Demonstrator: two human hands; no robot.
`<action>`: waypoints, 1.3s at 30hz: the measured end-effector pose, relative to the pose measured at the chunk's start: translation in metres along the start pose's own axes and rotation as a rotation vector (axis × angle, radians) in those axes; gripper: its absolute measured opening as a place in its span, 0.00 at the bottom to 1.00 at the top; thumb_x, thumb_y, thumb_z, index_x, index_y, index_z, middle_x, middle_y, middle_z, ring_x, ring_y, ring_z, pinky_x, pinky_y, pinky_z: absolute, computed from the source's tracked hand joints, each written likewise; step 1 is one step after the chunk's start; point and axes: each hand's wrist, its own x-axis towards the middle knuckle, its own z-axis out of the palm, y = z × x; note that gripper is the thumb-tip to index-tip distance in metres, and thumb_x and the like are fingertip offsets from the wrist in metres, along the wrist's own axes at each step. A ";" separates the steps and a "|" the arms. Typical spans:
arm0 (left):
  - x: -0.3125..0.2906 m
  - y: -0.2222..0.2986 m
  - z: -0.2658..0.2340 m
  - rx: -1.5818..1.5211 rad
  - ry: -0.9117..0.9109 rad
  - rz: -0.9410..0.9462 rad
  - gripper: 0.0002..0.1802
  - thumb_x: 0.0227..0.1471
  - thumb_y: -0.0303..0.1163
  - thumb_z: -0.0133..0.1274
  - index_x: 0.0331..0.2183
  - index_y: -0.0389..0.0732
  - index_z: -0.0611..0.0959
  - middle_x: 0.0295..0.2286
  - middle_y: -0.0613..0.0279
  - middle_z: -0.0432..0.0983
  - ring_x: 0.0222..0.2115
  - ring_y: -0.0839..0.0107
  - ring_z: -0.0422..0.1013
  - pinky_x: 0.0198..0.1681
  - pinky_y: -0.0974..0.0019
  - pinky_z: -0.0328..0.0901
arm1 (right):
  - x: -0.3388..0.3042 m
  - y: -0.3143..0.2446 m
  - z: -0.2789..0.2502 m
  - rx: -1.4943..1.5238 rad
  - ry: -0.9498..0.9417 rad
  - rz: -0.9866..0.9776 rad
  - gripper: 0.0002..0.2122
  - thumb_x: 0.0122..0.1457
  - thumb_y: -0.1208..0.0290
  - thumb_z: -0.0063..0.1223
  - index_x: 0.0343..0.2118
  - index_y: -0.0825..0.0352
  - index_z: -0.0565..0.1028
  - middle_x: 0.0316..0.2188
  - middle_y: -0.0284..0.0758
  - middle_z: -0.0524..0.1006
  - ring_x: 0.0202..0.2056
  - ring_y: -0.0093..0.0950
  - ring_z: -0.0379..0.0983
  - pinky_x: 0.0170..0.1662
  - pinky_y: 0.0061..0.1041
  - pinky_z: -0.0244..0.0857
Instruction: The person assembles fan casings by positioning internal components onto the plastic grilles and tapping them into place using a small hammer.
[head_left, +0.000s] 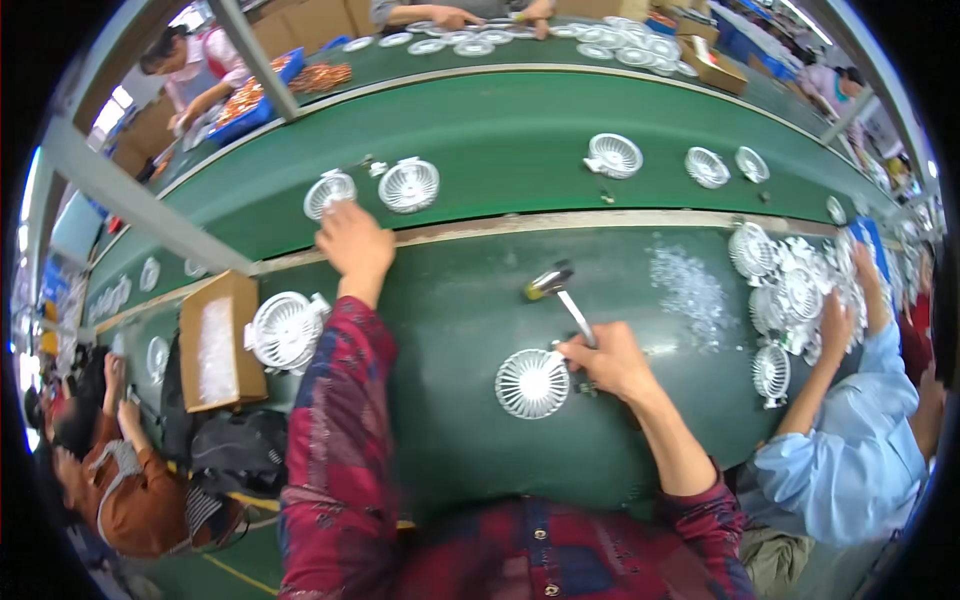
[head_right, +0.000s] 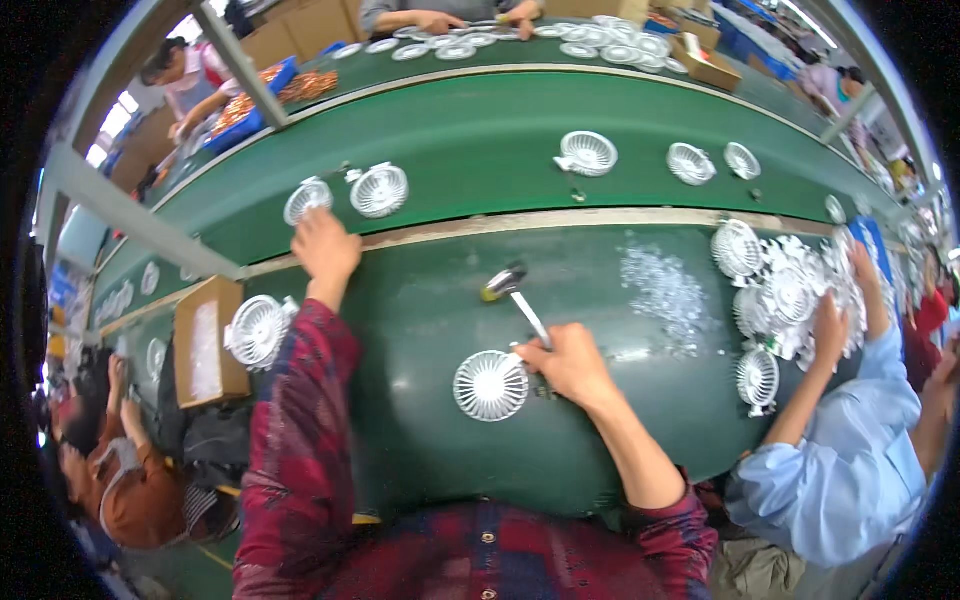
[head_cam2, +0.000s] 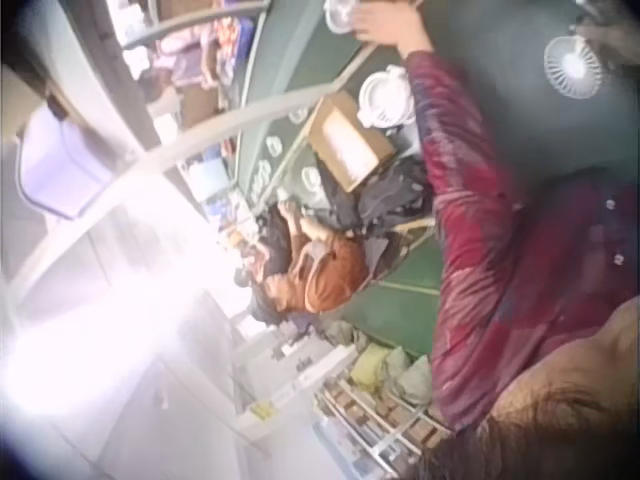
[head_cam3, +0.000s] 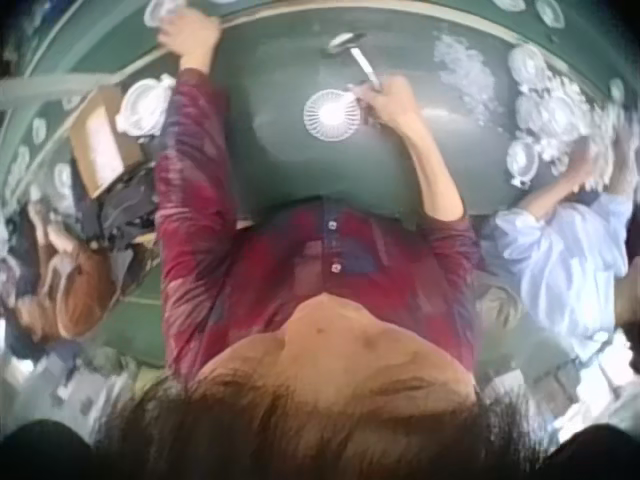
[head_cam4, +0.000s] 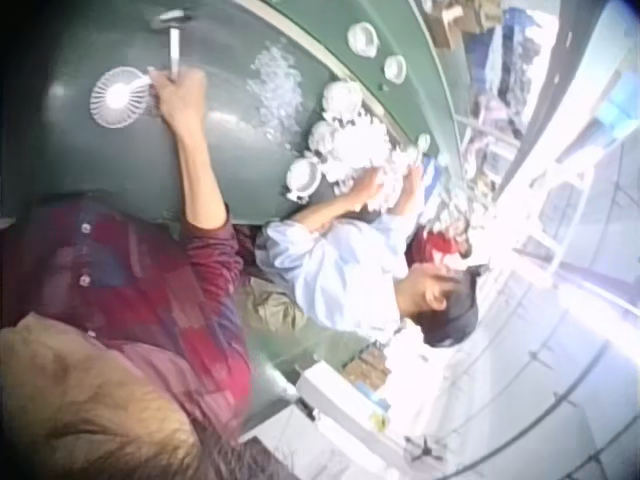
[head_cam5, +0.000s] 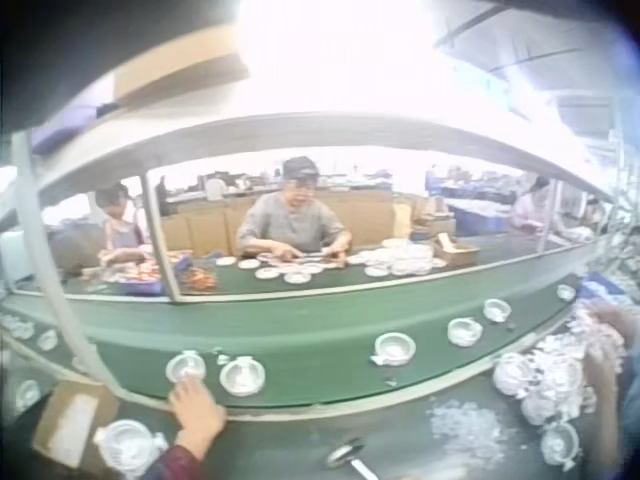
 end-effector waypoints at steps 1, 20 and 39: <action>0.002 0.000 0.002 0.005 -0.009 -0.015 0.41 0.39 0.38 0.61 0.55 0.33 0.66 0.56 0.47 0.63 0.60 0.51 0.55 0.58 0.46 0.53 | -0.001 -0.007 -0.002 -0.038 -0.027 -0.006 0.13 0.52 0.65 0.63 0.28 0.73 0.81 0.17 0.37 0.79 0.19 0.23 0.73 0.24 0.27 0.65; -0.205 0.023 -0.131 -0.528 -0.115 0.558 0.14 0.46 0.27 0.54 0.38 0.38 0.78 0.37 0.53 0.72 0.40 0.53 0.69 0.43 0.52 0.62 | -0.013 -0.006 0.005 -0.198 0.067 -0.075 0.17 0.54 0.62 0.63 0.25 0.76 0.78 0.13 0.37 0.73 0.15 0.23 0.68 0.20 0.29 0.61; -0.248 0.032 -0.127 -0.692 -0.088 0.908 0.19 0.43 0.24 0.55 0.42 0.38 0.81 0.45 0.55 0.72 0.49 0.53 0.66 0.52 0.49 0.62 | -0.096 0.008 -0.006 -0.320 0.174 -0.288 0.11 0.66 0.72 0.43 0.41 0.76 0.74 0.19 0.38 0.74 0.20 0.30 0.70 0.27 0.28 0.63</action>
